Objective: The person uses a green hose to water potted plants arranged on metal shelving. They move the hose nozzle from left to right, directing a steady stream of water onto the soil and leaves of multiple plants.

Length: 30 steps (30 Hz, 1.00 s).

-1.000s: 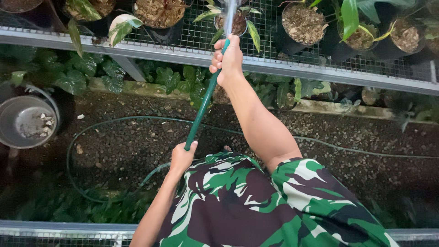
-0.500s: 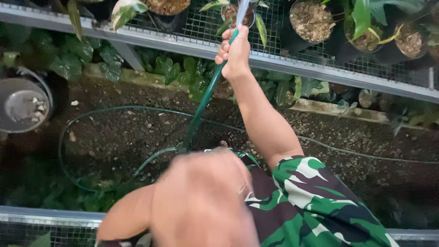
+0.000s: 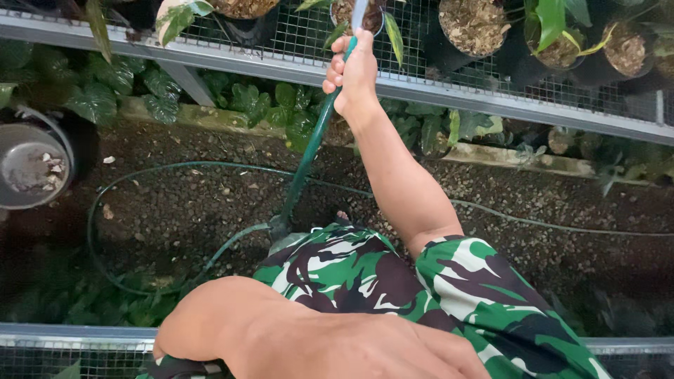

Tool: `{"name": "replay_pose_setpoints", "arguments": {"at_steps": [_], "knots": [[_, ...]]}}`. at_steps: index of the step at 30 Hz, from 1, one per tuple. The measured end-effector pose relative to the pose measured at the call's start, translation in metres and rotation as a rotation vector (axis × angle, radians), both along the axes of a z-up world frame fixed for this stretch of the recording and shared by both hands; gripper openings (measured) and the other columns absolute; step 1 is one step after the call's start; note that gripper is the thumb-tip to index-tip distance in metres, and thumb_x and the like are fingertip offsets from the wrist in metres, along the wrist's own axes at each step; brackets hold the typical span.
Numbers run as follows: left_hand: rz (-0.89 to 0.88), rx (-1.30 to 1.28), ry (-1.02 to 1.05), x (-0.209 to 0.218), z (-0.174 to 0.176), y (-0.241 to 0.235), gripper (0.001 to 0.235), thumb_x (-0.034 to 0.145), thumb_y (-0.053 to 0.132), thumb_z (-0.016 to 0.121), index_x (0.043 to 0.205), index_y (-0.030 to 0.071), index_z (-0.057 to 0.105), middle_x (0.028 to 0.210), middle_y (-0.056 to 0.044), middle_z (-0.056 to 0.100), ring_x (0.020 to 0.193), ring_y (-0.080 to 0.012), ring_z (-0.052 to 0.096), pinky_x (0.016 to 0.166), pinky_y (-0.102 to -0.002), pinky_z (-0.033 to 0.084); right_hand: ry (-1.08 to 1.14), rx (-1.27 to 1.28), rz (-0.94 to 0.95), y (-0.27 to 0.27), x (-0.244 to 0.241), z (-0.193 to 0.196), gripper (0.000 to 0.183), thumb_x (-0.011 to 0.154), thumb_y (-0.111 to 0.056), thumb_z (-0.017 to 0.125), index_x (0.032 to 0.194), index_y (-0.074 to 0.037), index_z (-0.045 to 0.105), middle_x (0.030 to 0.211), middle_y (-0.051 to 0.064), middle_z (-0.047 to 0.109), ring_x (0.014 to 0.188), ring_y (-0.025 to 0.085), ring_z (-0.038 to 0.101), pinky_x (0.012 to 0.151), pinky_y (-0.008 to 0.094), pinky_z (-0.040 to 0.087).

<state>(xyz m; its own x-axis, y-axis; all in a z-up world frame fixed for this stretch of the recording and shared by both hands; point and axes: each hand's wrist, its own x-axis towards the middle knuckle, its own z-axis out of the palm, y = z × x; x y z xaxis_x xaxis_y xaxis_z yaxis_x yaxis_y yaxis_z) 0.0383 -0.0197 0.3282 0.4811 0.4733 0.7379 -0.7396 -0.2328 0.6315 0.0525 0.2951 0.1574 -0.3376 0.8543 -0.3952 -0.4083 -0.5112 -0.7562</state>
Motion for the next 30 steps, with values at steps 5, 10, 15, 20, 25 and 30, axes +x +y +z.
{"name": "replay_pose_setpoints", "arguments": {"at_steps": [5, 10, 15, 20, 25, 30], "knots": [[-0.008, -0.021, -0.018, 0.000, 0.002, -0.001, 0.036, 0.130, 0.032, 0.036, 0.123, 0.000, 0.052, 0.119, -0.014, 0.056, 0.118, -0.0314, 0.056, 0.110, -0.036, 0.046, -0.009, 0.011, 0.001, 0.007, -0.006, 0.005, 0.045, 0.100, -0.048, 0.040, 0.085, -0.008, 0.055, 0.056, -0.001, 0.038, 0.040, 0.012, 0.033, 0.040, 0.033, 0.031], [0.022, -0.018, -0.015, -0.009, 0.006, 0.006, 0.029, 0.122, 0.030, 0.042, 0.122, 0.003, 0.053, 0.119, -0.013, 0.057, 0.115, -0.0316, 0.056, 0.106, -0.038, 0.047, -0.022, 0.005, 0.010, 0.009, -0.015, 0.009, 0.045, 0.100, -0.048, 0.040, 0.083, -0.008, 0.054, 0.055, -0.001, 0.038, 0.039, 0.012, 0.033, 0.039, 0.033, 0.030], [0.116, 0.027, 0.017, -0.024, 0.012, 0.012, 0.023, 0.113, 0.027, 0.049, 0.120, 0.006, 0.054, 0.119, -0.013, 0.059, 0.113, -0.0321, 0.057, 0.102, -0.039, 0.047, -0.053, 0.008, 0.012, 0.011, -0.025, 0.008, 0.045, 0.100, -0.048, 0.040, 0.086, -0.008, 0.055, 0.055, -0.001, 0.038, 0.040, 0.011, 0.032, 0.039, 0.034, 0.031], [0.929, 0.145, 0.370, -0.062, -0.019, 0.039, 0.021, 0.095, 0.025, 0.064, 0.112, 0.014, 0.058, 0.115, -0.009, 0.063, 0.107, -0.0298, 0.061, 0.095, -0.039, 0.050, -0.018, 0.010, 0.026, 0.012, -0.030, 0.009, 0.045, 0.100, -0.049, 0.040, 0.086, -0.009, 0.053, 0.055, -0.002, 0.037, 0.040, 0.012, 0.032, 0.039, 0.034, 0.030], [1.594, -0.375, 0.823, -0.079, -0.129, 0.103, 0.078, 0.075, 0.027, 0.085, 0.140, 0.000, 0.049, 0.111, -0.020, 0.061, 0.103, -0.0368, 0.059, 0.090, -0.044, 0.049, -0.043, -0.016, 0.022, 0.016, -0.038, 0.013, 0.045, 0.099, -0.050, 0.041, 0.084, -0.010, 0.053, 0.053, -0.002, 0.035, 0.038, 0.013, 0.032, 0.038, 0.034, 0.030], [1.196, -0.726, 0.924, -0.097, -0.268, 0.078, 0.030, 0.088, 0.030, 0.078, 0.100, 0.004, 0.071, 0.087, -0.009, 0.072, 0.084, -0.0172, 0.068, 0.080, -0.036, 0.054, -0.062, -0.046, -0.007, 0.020, -0.044, 0.015, 0.045, 0.099, -0.051, 0.040, 0.083, -0.010, 0.052, 0.054, -0.003, 0.035, 0.039, 0.012, 0.032, 0.038, 0.033, 0.030]]}}
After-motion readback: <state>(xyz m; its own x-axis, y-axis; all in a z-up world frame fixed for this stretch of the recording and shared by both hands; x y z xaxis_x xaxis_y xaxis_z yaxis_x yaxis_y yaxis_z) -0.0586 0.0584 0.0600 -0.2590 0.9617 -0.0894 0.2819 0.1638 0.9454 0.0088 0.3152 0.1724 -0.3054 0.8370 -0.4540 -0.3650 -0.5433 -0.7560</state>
